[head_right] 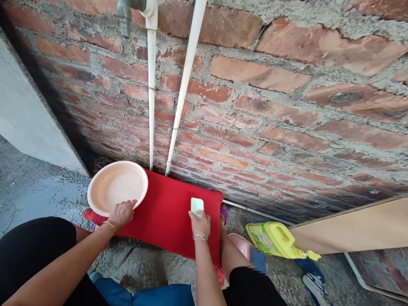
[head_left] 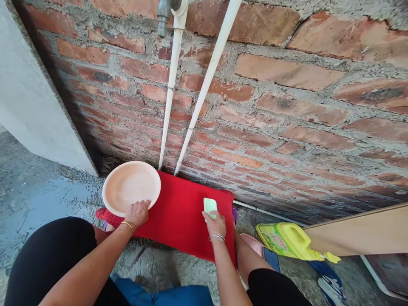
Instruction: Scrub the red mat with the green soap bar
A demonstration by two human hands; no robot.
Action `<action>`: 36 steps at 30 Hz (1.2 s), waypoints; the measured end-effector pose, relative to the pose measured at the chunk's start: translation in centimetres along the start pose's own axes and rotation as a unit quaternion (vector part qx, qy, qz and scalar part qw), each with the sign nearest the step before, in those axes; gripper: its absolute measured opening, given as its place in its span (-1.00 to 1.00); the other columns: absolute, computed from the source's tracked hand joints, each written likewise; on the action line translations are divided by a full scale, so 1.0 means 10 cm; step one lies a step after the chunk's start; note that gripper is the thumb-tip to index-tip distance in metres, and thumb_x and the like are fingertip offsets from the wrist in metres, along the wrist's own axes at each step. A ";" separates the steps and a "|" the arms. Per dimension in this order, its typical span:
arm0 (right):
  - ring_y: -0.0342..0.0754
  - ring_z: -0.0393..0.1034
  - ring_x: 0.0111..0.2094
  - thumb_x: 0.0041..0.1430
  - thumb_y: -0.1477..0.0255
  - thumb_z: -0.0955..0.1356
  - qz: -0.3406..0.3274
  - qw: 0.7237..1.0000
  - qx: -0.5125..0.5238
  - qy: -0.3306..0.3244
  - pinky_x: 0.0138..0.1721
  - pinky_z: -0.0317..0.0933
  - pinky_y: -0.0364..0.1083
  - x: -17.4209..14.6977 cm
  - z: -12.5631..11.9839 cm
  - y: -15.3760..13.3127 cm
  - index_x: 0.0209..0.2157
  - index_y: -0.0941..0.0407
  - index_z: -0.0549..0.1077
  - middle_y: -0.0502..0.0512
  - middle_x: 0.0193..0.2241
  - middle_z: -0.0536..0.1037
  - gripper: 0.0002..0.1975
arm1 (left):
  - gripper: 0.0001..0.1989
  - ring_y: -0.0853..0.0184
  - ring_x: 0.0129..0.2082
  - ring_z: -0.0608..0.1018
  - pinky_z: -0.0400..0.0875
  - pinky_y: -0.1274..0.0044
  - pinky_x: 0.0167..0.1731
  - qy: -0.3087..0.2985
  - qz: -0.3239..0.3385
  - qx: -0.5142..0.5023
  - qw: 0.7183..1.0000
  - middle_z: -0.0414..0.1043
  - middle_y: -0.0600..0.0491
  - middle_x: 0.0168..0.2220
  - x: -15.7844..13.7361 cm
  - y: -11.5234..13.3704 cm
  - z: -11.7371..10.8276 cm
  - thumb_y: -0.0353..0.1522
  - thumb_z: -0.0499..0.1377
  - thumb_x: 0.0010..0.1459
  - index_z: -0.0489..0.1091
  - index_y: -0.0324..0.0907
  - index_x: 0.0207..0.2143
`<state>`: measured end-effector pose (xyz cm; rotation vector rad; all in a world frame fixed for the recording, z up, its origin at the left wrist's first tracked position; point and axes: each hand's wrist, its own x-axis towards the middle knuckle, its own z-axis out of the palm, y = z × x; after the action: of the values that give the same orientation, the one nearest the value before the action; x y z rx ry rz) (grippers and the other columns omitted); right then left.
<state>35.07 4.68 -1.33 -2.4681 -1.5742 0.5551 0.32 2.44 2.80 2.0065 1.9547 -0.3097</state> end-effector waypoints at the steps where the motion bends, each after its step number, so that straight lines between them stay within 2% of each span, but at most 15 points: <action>1: 0.03 0.39 -0.11 0.20 0.23 0.30 -0.021 1.000 -0.001 -0.016 -0.14 0.33 -0.01 0.00 0.05 -0.09 -0.12 0.03 0.46 0.12 -0.15 0.49 -0.73 | -0.55 0.21 -0.19 0.53 0.39 0.42 -0.26 0.001 0.001 0.000 1.000 0.46 -0.11 -0.14 0.00 0.00 0.00 -0.45 -0.07 0.15 0.27 -0.11 0.10; 5: -0.05 0.36 -0.10 0.25 0.26 0.27 -0.081 0.995 0.001 -0.059 -0.08 0.31 0.02 0.04 0.26 -0.42 -0.04 0.08 0.39 0.13 -0.02 0.41 -0.70 | -0.55 0.19 -0.19 0.52 0.39 0.41 -0.27 -0.002 0.002 0.004 1.000 0.45 -0.14 -0.13 0.00 0.02 -0.03 -0.44 -0.07 0.16 0.27 -0.12 0.10; 9: -0.02 0.36 -0.09 0.23 0.27 0.30 -0.127 0.988 0.000 -0.083 -0.09 0.32 0.07 0.09 0.43 -0.78 0.01 0.14 0.34 0.14 -0.02 0.40 -0.64 | -0.54 0.19 -0.20 0.52 0.38 0.41 -0.28 -0.006 -0.001 0.006 1.000 0.45 -0.14 -0.15 -0.01 0.03 -0.05 -0.44 -0.07 0.15 0.26 -0.13 0.11; 11: -0.03 0.36 -0.10 0.24 0.26 0.29 -0.136 0.987 -0.005 -0.086 -0.10 0.32 0.06 0.13 0.45 -0.90 0.01 0.13 0.35 0.14 -0.03 0.40 -0.64 | -0.54 0.20 -0.21 0.52 0.38 0.42 -0.28 -0.008 -0.001 0.004 1.000 0.45 -0.14 -0.16 -0.01 0.03 -0.05 -0.43 -0.07 0.15 0.27 -0.13 0.10; 13: -0.04 0.37 -0.14 0.22 0.22 0.29 -0.131 0.988 -0.014 -0.080 -0.13 0.30 0.02 0.18 0.40 -0.91 -0.03 0.12 0.38 0.14 -0.06 0.41 -0.64 | -0.54 0.21 -0.21 0.51 0.38 0.42 -0.28 -0.007 0.000 0.000 1.000 0.45 -0.13 -0.16 -0.01 0.03 -0.05 -0.43 -0.06 0.16 0.27 -0.12 0.11; 16: -0.02 0.38 -0.19 0.14 0.13 0.30 -0.041 0.997 -0.041 -0.048 -0.22 0.26 -0.06 0.25 0.17 -0.63 -0.09 0.05 0.43 0.15 -0.15 0.42 -0.62 | -0.54 0.19 -0.20 0.51 0.38 0.41 -0.27 -0.003 0.002 -0.005 1.000 0.45 -0.15 -0.15 -0.01 0.02 -0.05 -0.44 -0.06 0.16 0.27 -0.13 0.11; 20: 0.03 0.41 -0.24 0.07 0.07 0.30 0.112 0.993 -0.044 -0.002 -0.27 0.23 -0.07 0.30 -0.19 0.08 -0.14 0.05 0.45 0.18 -0.25 0.47 -0.57 | -0.55 0.19 -0.20 0.52 0.37 0.41 -0.28 -0.003 0.002 -0.007 1.000 0.45 -0.14 -0.14 -0.02 0.02 -0.04 -0.45 -0.09 0.17 0.29 -0.12 0.09; 23: 0.05 0.42 -0.30 0.05 0.04 0.28 0.171 0.985 -0.020 0.016 -0.30 0.23 -0.05 0.28 -0.29 0.41 -0.18 0.10 0.47 0.23 -0.29 0.50 -0.54 | -0.55 0.21 -0.20 0.52 0.37 0.42 -0.27 0.007 0.002 -0.009 1.000 0.46 -0.14 -0.15 -0.01 0.01 -0.01 -0.46 -0.09 0.16 0.29 -0.13 0.09; 25: 0.07 0.42 -0.27 0.06 0.05 0.28 0.166 0.986 -0.004 0.024 -0.29 0.23 -0.04 0.24 -0.23 0.38 -0.18 0.11 0.47 0.24 -0.28 0.51 -0.54 | -0.54 0.22 -0.21 0.52 0.37 0.42 -0.27 0.013 0.004 -0.008 1.000 0.46 -0.14 -0.16 -0.01 0.00 0.01 -0.46 -0.09 0.15 0.28 -0.13 0.09; 27: 0.05 0.41 -0.22 0.06 0.08 0.30 0.113 0.993 0.007 0.028 -0.25 0.23 -0.07 0.18 -0.11 0.15 -0.18 0.08 0.47 0.20 -0.26 0.50 -0.59 | -0.54 0.23 -0.22 0.52 0.38 0.43 -0.28 0.013 0.003 -0.005 1.000 0.46 -0.13 -0.18 0.00 0.00 0.02 -0.46 -0.09 0.15 0.28 -0.12 0.09; 30: -0.04 0.39 -0.25 0.05 0.14 0.34 -0.002 1.000 0.012 0.013 -0.24 0.22 -0.12 0.06 0.16 -0.44 -0.21 0.01 0.47 0.09 -0.24 0.45 -0.68 | -0.54 0.22 -0.24 0.53 0.39 0.43 -0.29 0.011 0.003 0.003 1.000 0.46 -0.12 -0.19 0.01 0.01 0.02 -0.46 -0.09 0.15 0.29 -0.11 0.09; 33: -0.06 0.35 -0.23 0.03 0.19 0.37 -0.124 0.992 0.007 -0.018 -0.23 0.19 -0.15 -0.07 0.41 -1.09 -0.24 0.00 0.49 0.06 -0.24 0.42 -0.74 | -0.53 0.21 -0.24 0.53 0.39 0.42 -0.29 0.009 0.004 0.009 1.000 0.46 -0.12 -0.20 0.02 0.01 0.00 -0.48 -0.10 0.14 0.29 -0.12 0.09; 36: -0.04 0.33 -0.19 -0.01 0.24 0.41 -0.205 0.977 -0.007 -0.059 -0.19 0.17 -0.14 -0.14 0.54 -1.56 -0.23 0.00 0.49 0.07 -0.22 0.40 -0.73 | -0.52 0.22 -0.23 0.53 0.38 0.43 -0.29 0.008 0.002 0.012 1.000 0.46 -0.11 -0.19 0.03 0.00 0.01 -0.49 -0.09 0.13 0.27 -0.10 0.10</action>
<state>19.31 9.81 -0.88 -2.0589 -2.0634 0.6279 0.35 2.70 2.58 2.0325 1.9654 -0.3180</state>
